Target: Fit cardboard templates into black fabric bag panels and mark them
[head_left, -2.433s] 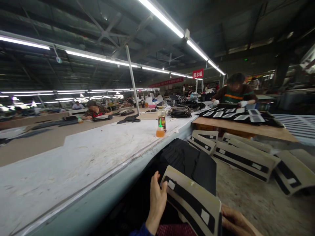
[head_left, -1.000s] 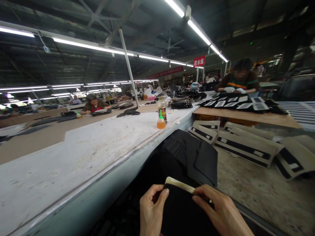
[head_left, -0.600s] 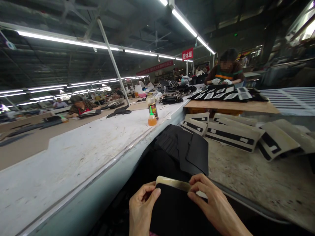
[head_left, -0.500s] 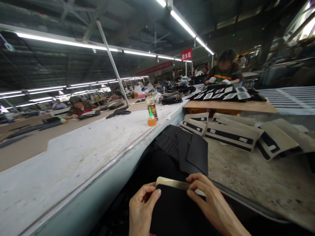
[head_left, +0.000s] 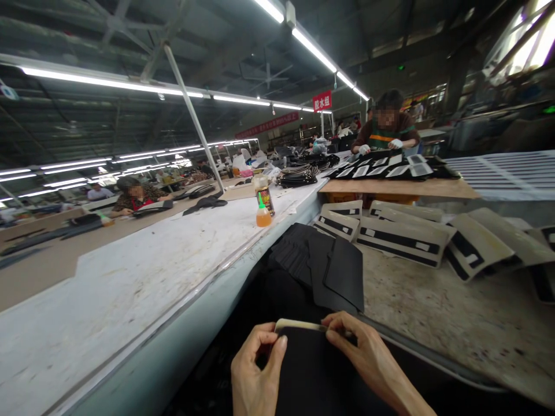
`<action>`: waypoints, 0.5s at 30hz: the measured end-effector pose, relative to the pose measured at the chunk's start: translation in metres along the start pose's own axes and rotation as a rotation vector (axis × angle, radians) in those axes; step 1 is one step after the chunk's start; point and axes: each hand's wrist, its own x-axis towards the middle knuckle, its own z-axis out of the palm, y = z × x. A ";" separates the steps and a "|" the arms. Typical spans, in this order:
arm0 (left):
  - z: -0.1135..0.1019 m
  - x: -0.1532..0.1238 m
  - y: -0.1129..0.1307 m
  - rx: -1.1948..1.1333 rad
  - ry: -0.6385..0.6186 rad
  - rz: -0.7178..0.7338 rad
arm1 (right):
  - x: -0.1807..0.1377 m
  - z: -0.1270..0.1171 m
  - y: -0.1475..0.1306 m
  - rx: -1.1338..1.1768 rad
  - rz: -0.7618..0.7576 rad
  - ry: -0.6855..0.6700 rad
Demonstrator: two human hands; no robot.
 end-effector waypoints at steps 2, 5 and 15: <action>0.001 0.000 0.000 -0.015 0.010 0.000 | 0.000 0.001 0.001 0.019 0.004 0.007; 0.002 0.000 0.000 -0.056 0.013 -0.008 | 0.000 0.002 0.001 0.039 0.008 0.001; 0.001 -0.003 0.003 -0.134 0.060 0.002 | 0.005 -0.001 -0.005 0.078 0.007 -0.065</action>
